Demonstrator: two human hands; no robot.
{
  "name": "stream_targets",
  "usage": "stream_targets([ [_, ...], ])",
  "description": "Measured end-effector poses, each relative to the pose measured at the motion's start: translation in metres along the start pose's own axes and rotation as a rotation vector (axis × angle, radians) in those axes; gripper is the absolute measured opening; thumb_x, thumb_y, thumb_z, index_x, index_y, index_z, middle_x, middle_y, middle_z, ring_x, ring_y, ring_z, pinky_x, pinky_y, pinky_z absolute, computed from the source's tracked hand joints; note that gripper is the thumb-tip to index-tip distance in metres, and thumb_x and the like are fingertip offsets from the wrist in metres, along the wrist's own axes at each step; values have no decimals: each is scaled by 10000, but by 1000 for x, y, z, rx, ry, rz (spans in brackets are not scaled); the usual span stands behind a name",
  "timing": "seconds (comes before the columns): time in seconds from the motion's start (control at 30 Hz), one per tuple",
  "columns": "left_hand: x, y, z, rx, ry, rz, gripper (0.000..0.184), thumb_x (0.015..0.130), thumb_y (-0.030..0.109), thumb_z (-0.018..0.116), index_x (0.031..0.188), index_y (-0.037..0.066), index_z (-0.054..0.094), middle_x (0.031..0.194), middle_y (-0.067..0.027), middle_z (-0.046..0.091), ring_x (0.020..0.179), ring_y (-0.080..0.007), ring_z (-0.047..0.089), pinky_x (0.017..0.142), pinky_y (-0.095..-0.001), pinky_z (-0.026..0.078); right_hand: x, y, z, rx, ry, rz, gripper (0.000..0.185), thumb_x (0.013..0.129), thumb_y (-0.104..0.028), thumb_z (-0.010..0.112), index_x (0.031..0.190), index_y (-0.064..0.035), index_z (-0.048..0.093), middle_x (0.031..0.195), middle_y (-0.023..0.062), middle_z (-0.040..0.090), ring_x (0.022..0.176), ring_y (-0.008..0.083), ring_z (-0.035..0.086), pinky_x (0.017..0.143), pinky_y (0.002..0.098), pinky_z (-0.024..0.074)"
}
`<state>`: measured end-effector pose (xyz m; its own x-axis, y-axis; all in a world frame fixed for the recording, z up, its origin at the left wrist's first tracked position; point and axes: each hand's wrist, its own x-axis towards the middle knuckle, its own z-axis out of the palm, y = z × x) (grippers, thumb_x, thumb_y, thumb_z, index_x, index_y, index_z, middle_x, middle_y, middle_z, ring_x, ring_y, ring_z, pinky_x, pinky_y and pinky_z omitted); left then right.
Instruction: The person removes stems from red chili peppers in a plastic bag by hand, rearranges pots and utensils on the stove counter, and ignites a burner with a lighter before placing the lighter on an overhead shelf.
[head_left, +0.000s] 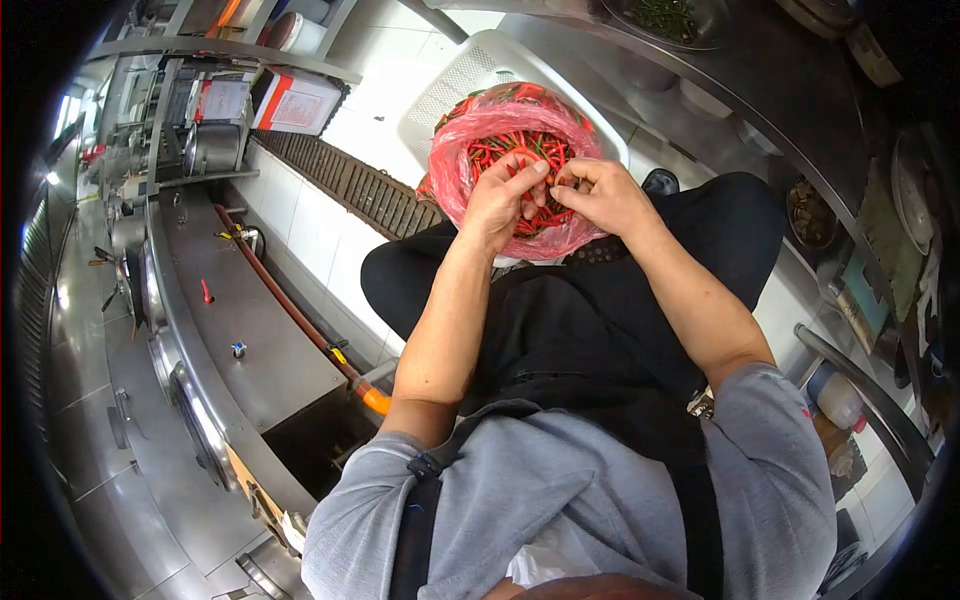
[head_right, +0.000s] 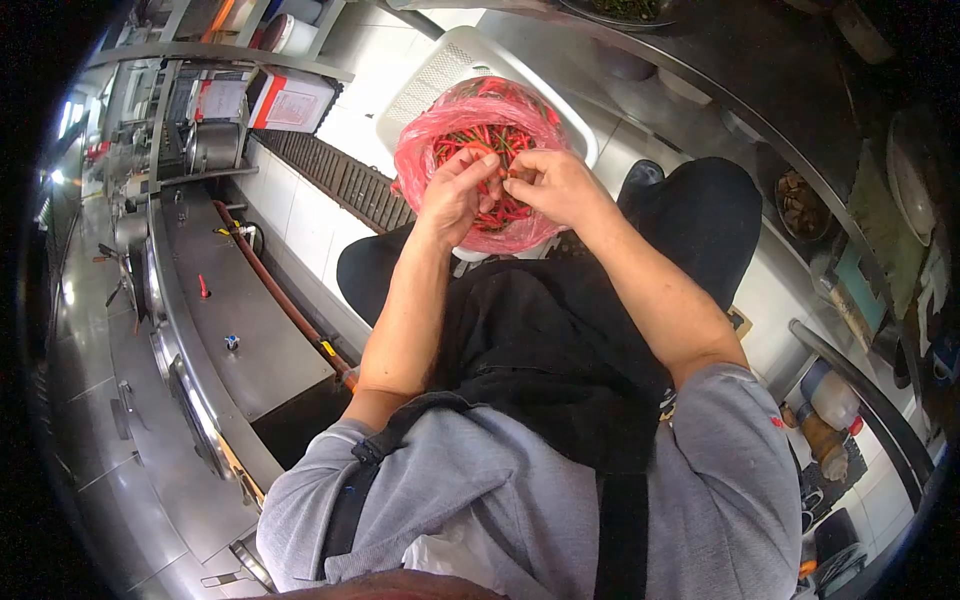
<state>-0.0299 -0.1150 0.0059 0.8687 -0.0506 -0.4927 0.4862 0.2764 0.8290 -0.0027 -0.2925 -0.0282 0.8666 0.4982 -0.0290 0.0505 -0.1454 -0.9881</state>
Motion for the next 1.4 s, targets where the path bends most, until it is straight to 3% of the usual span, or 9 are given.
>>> stream_targets([
  [0.17, 1, -2, 2, -52, 10, 26, 129, 896, 162, 655, 915, 96, 546, 754, -15, 590, 641, -97, 554, 520, -236, 377, -1, 3, 0, 184, 5, 156, 146, 828, -142, 673, 858, 1, 660, 678, 11, 616, 602, 54, 521, 568, 247, 426],
  [0.47, 0, -14, -8, -341, -93, 4, 111, 899, 127, 610, 967, 96, 527, 887, -68, 606, 770, -174, 589, 533, -251, 416, 1, 12, 6, 240, 69, -1, 127, 896, -103, 621, 937, 14, 649, 678, -41, 570, 603, 9, 449, 531, 212, 358],
  [0.57, 0, -16, -11, -359, -92, -8, 112, 909, 129, 593, 988, 95, 522, 904, -75, 606, 775, -178, 594, 529, -250, 424, -2, 5, 5, 50, 9, 15, 123, 889, -104, 614, 908, 17, 630, 671, -10, 565, 576, 38, 430, 518, 247, 349],
  [0.63, 1, -15, -11, -323, -51, 5, 100, 916, 130, 583, 986, 96, 520, 908, -73, 609, 775, -173, 595, 522, -246, 417, -3, -2, 8, -60, 93, -66, 142, 855, -132, 599, 876, 7, 626, 625, 116, 572, 547, 209, 540, 546, 358, 414],
  [0.77, 2, -12, -12, -296, -80, 1, 88, 929, 148, 575, 953, 99, 506, 864, -49, 605, 748, -159, 601, 535, -253, 399, -3, -3, 7, -83, 62, -55, 143, 854, -122, 588, 881, 14, 623, 647, 143, 591, 567, 249, 567, 557, 371, 427],
  [0.83, 4, -12, -13, -317, -108, -88, 86, 940, 167, 549, 955, 84, 528, 880, -58, 609, 745, -156, 592, 537, -252, 399, -6, -7, 10, -6, 122, -149, 132, 851, -96, 617, 892, 29, 612, 654, 68, 544, 571, 114, 487, 530, 302, 392],
  [0.97, 10, -13, -15, -373, -90, -153, 115, 938, 173, 527, 968, 64, 547, 895, -65, 610, 744, -153, 580, 524, -248, 392, -10, -3, 19, -101, 90, -324, 153, 838, -89, 628, 916, 43, 614, 659, 67, 556, 571, 118, 509, 538, 301, 409],
  [1.07, 10, -13, -19, -392, -113, -48, 150, 930, 177, 513, 998, 49, 551, 906, -68, 607, 754, -148, 569, 506, -246, 382, -10, -2, 19, 126, 15, 9, 151, 861, -102, 647, 925, 34, 637, 655, 0, 561, 574, 43, 481, 520, 243, 387],
  [1.4, 2, -13, -14, 114, -33, 113, 198, 875, 56, 665, 1042, 49, 560, 875, -16, 615, 590, -45, 457, 499, -194, 330, -2, 10, 15, 132, 1, 78, 190, 852, -156, 667, 941, 12, 662, 683, 20, 624, 588, 73, 529, 535, 263, 418],
])
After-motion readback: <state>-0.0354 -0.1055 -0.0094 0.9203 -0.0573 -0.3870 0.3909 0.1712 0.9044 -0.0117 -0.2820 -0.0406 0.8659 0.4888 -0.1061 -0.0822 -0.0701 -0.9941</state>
